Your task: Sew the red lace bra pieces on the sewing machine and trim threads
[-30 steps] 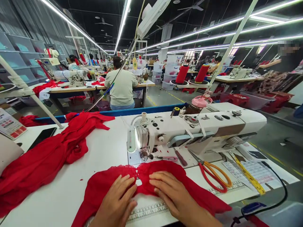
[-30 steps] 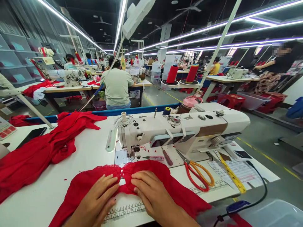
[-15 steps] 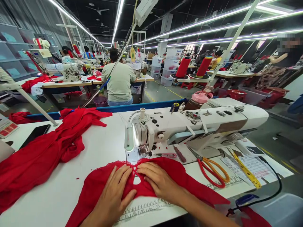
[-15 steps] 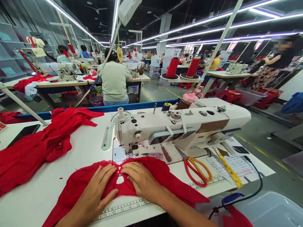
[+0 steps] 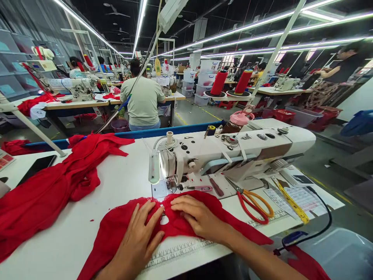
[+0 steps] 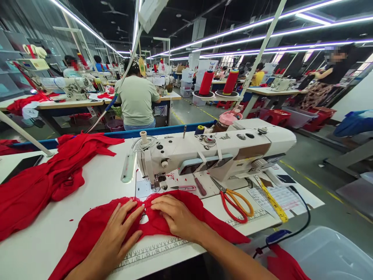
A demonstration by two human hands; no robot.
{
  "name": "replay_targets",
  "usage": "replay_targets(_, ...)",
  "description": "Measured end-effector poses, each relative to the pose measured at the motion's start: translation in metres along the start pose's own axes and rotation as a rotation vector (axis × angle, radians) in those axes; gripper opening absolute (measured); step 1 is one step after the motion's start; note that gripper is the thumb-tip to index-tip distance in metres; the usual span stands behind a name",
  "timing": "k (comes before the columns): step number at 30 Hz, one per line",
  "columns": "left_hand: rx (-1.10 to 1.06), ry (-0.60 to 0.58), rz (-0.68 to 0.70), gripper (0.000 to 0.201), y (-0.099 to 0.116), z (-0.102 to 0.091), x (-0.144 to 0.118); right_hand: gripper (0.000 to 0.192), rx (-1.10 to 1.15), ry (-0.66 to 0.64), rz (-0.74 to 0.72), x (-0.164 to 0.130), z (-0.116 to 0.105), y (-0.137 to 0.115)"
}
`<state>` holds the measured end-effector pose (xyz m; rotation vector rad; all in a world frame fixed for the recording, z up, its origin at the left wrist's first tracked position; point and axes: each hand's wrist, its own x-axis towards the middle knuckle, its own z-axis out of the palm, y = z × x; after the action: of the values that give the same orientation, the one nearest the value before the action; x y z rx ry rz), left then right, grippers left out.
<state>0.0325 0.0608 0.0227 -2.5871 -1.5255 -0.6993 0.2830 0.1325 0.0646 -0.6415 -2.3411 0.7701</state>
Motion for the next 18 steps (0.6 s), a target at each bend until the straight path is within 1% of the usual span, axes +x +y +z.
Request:
replay_targets(1,0.002,0.034,0.027,0.051,0.003,-0.003,0.002,0.035,-0.010,0.026,-0.010,-0.002,-0.001,-0.003)
replay_targets(3,-0.009,0.096,0.116,0.041,0.010,-0.009,0.005,0.035,-0.044,0.022,-0.030,-0.008,-0.002,-0.009)
replay_targets(5,-0.048,0.128,0.208,0.030,0.019,-0.011,0.009,0.031,-0.111,-0.035,-0.052,-0.014,0.001,-0.014)
replay_targets(6,-0.075,0.146,0.232,0.023,0.023,-0.011,0.011,0.028,-0.153,-0.066,-0.061,-0.017,0.003,-0.015)
replay_targets(8,-0.113,0.190,0.238,0.016,0.029,-0.006,0.012,0.023,-0.254,-0.098,-0.058,-0.022,0.009,-0.016)
replay_targets(12,-0.086,0.250,0.198,0.019,0.034,0.006,0.010,0.024,-0.426,-0.065,-0.009,-0.029,0.015,-0.016)
replay_targets(15,-0.072,0.252,0.178,0.019,0.034,0.004,0.009,0.026,-0.409,-0.062,0.005,-0.031,0.013,-0.020)
replay_targets(18,-0.047,0.226,0.207,0.017,0.034,-0.002,0.010,0.030,-0.342,-0.078,0.026,-0.032,0.011,-0.024)
